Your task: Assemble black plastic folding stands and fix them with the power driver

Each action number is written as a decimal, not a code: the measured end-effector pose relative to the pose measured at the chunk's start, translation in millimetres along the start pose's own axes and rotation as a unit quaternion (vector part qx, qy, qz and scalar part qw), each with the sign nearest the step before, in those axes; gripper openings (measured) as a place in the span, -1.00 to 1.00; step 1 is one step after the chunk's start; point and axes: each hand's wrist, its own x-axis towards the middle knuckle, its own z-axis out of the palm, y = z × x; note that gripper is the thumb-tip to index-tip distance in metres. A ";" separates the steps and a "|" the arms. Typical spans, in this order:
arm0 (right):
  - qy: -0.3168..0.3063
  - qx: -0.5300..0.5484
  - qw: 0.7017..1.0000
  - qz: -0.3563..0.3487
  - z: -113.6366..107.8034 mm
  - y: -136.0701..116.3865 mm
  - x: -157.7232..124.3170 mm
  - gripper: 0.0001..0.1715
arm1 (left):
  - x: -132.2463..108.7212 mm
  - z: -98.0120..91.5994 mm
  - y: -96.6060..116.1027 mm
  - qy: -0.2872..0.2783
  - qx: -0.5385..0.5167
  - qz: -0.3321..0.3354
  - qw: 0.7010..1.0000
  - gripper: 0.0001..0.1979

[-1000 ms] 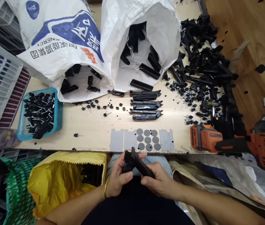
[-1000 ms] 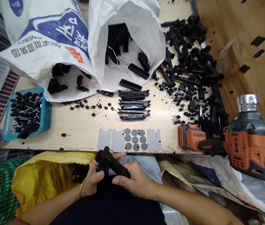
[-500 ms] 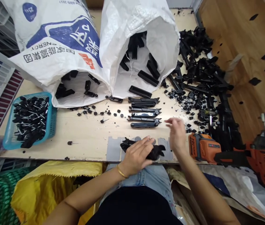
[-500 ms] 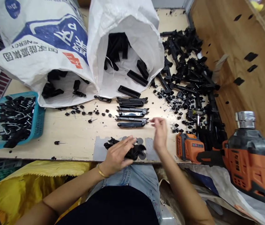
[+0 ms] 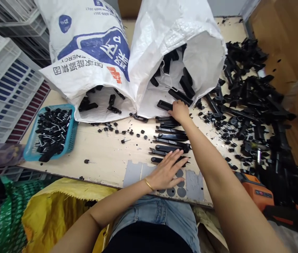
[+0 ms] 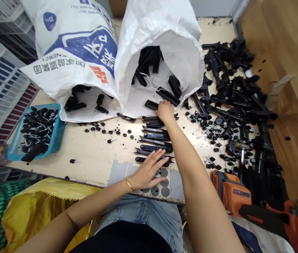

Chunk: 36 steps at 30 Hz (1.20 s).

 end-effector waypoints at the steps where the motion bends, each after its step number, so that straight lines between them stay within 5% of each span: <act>1: 0.008 0.013 1.000 0.012 -3.9 4.0 5.1 -0.52 | -1.3 -12.0 -13.4 0.039 -0.005 -0.006 0.999 -0.37; 3: 0.054 0.070 0.996 0.027 -16.7 17.6 1.1 -0.43 | -4.7 -43.9 -54.7 0.133 0.020 -0.075 0.988 -0.48; 5: 0.110 0.151 0.982 0.016 -33.0 35.4 -25.3 -0.39 | -9.5 -82.0 -110.0 0.179 0.089 -0.221 0.955 -0.53; 7: 0.090 0.231 0.969 -0.016 -47.7 52.2 -71.5 -0.43 | -15.0 -117.3 -166.9 0.150 0.154 -0.329 0.920 -0.54; 9: -0.005 0.292 0.955 -0.043 -56.4 63.8 -127.7 -0.47 | -18.9 -142.0 -212.2 0.065 0.194 -0.363 0.909 -0.56; 13: -0.105 0.321 0.941 -0.015 -50.4 69.2 -222.9 -0.52 | -17.4 -160.5 -248.4 -0.004 0.216 -0.334 0.917 -0.65; 17: -0.112 0.330 0.936 0.040 -38.0 71.3 -266.7 -0.54 | -18.4 -170.9 -237.2 -0.010 0.208 -0.326 0.922 -0.68; 21: -0.149 0.315 0.937 0.001 -45.3 77.1 -279.0 -0.54 | -44.0 -182.7 -192.5 -0.013 0.178 -0.291 0.940 -0.59; 23: -0.215 0.281 0.933 -0.066 -48.1 79.4 -279.0 -0.55 | -60.9 -177.6 -157.8 -0.072 0.138 -0.233 0.960 -0.57; 25: -0.269 0.213 0.931 -0.124 -44.6 80.5 -277.4 -0.60 | -74.1 -160.3 -122.3 -0.194 0.059 -0.167 0.965 -0.60; 28: -0.240 0.081 0.956 -0.150 -33.7 79.9 -278.5 -0.61 | -85.9 -121.7 -83.6 -0.309 -0.043 -0.111 0.944 -0.66; 32: -0.147 0.032 0.986 -0.077 -33.0 74.2 -292.0 -0.48 | -102.6 -87.1 -61.9 -0.205 -0.060 -0.158 0.964 -0.64; 34: -0.135 0.033 0.986 0.090 -35.1 65.7 -298.1 -0.57 | -112.1 -78.3 -53.1 -0.114 -0.053 -0.251 0.960 -0.47; 36: -0.155 0.021 0.955 0.253 -30.5 52.6 -299.3 -0.42 | -117.2 -67.0 -41.6 -0.032 -0.027 -0.380 0.924 -0.28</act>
